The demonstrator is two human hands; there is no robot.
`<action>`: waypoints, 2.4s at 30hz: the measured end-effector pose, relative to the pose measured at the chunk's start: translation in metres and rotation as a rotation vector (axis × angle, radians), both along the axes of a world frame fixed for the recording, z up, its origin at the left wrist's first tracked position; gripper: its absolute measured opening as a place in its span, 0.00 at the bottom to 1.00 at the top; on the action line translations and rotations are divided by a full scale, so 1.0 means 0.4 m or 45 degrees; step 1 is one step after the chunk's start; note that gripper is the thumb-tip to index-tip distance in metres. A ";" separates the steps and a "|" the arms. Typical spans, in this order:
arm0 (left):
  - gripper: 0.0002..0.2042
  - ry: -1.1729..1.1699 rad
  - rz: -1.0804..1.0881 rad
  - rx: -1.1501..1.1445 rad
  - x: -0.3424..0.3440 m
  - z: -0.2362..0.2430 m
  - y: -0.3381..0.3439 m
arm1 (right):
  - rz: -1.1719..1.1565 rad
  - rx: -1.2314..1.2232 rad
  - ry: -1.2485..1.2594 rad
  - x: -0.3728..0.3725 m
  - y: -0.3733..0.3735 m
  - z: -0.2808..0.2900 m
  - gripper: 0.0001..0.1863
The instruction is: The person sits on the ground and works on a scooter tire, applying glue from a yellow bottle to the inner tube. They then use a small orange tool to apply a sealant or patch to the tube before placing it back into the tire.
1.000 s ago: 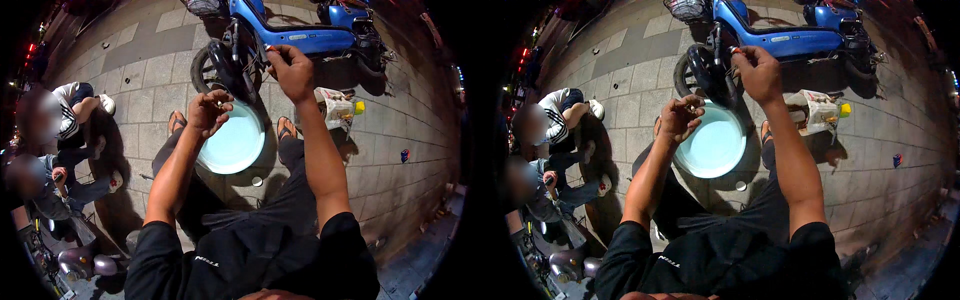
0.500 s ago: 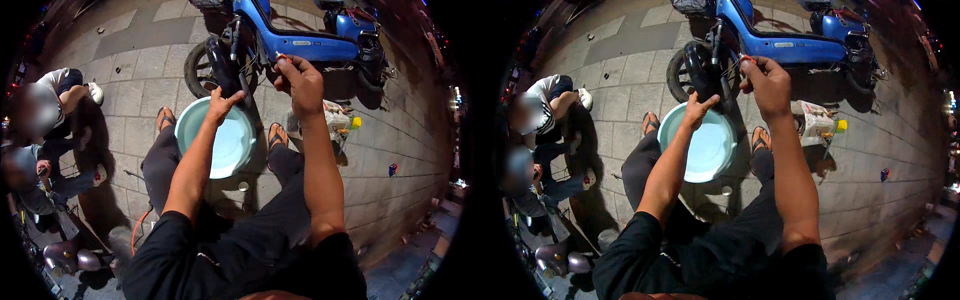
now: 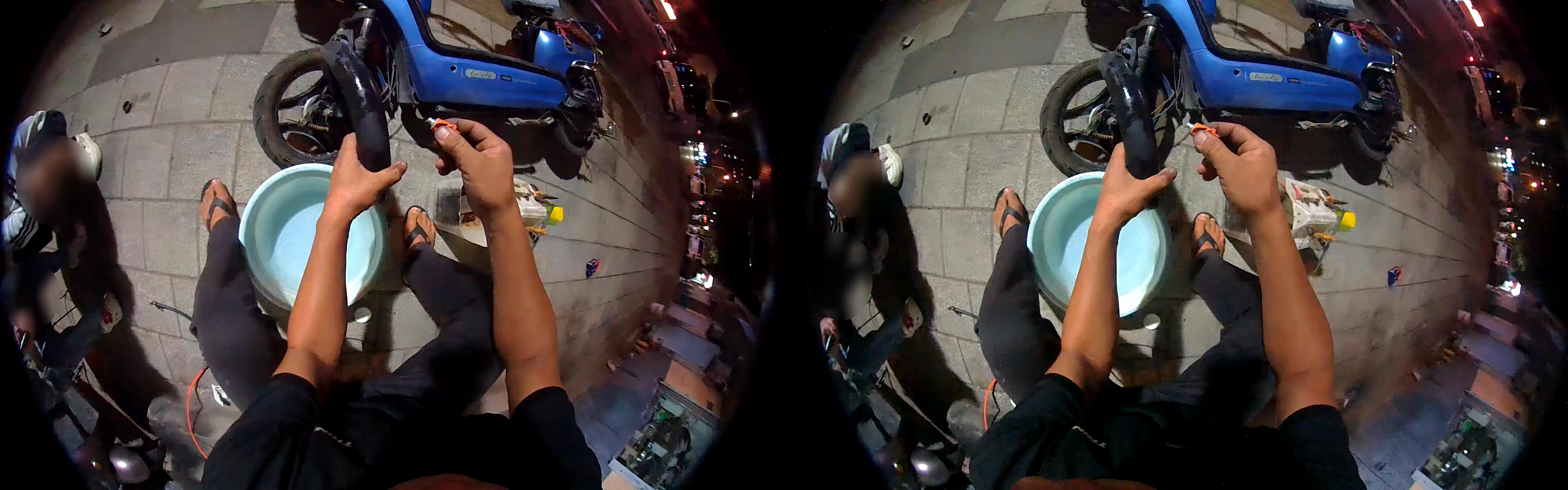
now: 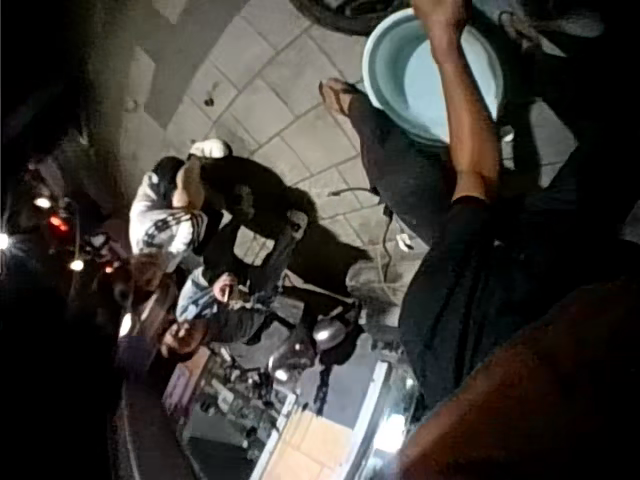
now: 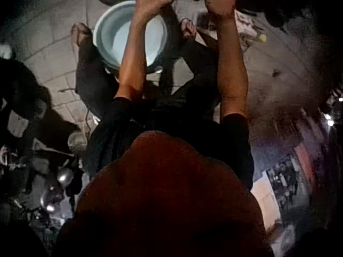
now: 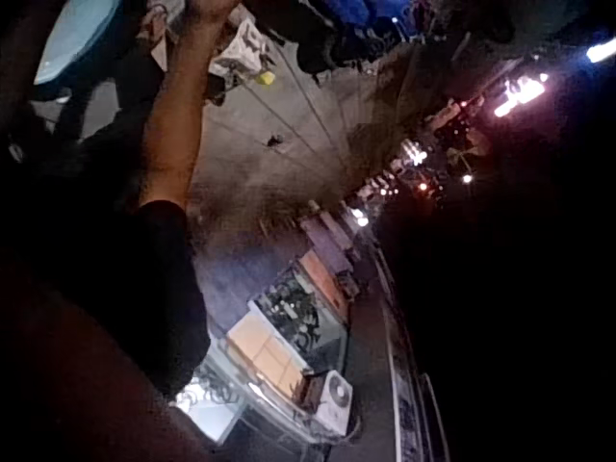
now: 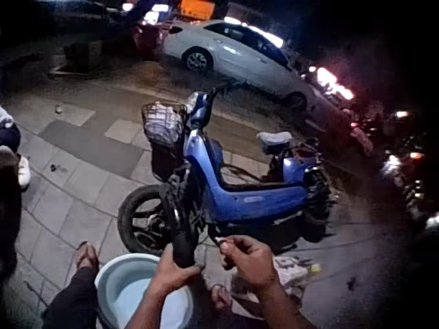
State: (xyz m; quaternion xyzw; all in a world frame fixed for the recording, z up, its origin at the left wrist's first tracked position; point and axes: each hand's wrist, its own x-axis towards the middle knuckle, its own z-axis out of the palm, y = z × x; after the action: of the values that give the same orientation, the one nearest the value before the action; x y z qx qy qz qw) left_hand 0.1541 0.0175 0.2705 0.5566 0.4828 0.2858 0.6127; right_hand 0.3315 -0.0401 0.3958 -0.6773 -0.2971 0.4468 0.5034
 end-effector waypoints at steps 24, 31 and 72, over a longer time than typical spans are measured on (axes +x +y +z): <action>0.61 -0.732 -0.047 -0.171 -0.109 0.003 0.068 | 0.189 -0.077 -0.138 -0.157 0.113 -0.045 0.13; 0.60 -0.703 -0.120 -0.278 -0.120 0.015 0.075 | 0.200 -0.118 -0.179 -0.161 0.114 -0.051 0.15; 0.53 -0.821 -0.240 -0.493 -0.093 0.013 0.085 | 0.126 -0.258 -0.355 -0.126 0.095 -0.084 0.14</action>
State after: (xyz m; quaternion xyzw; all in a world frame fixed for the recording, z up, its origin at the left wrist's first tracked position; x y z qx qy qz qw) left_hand 0.1168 0.0514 0.2758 0.3540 0.2570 0.2920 0.8505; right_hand 0.2809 -0.0020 0.3621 -0.7645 -0.3503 0.4005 0.3639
